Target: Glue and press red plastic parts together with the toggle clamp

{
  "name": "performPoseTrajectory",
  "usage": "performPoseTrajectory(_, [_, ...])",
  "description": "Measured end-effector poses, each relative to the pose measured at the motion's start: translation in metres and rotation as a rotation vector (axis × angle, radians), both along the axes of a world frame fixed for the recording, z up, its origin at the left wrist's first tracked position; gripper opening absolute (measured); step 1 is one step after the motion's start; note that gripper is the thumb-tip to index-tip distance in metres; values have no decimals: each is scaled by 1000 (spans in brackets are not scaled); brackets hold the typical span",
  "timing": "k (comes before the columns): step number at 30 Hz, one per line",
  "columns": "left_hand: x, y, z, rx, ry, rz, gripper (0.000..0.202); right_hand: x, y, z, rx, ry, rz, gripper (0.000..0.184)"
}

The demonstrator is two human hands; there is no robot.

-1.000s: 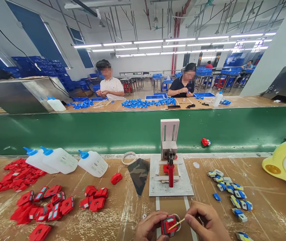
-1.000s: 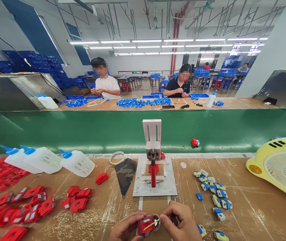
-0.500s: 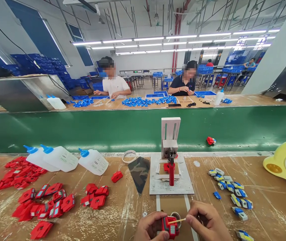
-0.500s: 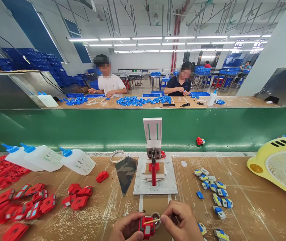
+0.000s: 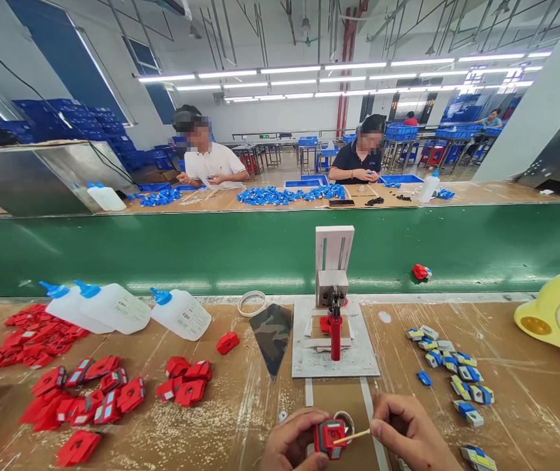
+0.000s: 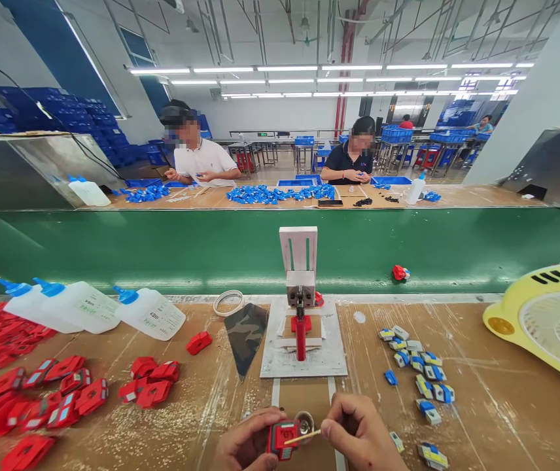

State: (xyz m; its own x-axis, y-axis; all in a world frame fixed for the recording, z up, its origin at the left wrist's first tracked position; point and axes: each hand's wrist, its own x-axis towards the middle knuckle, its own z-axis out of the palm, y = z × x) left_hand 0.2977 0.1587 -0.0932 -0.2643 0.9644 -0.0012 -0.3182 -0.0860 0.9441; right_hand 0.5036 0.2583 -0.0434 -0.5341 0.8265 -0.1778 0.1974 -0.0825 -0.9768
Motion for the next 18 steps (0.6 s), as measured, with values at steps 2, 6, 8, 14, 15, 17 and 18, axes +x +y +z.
performPoseTrajectory(2, [-7,0,-12,137,103,-15,35,6,3,0,59,-61,34,62])
performPoseTrajectory(6, [-21,-3,-20,204,318,-124,42,15,10,3,222,-215,150,44])
performPoseTrajectory(8, [-27,-5,-16,189,372,-159,44,17,12,6,283,-260,193,38])
performPoseTrajectory(14, [-30,-8,-4,111,405,-119,37,17,14,15,439,-318,169,35])
performPoseTrajectory(15, [-28,-9,-3,74,387,-64,33,15,14,14,478,-334,169,34])
performPoseTrajectory(17, [-22,-10,-2,-22,296,94,31,8,13,12,551,-376,212,31])
performPoseTrajectory(18, [-19,-10,-1,-70,237,175,33,5,12,9,580,-399,249,29])
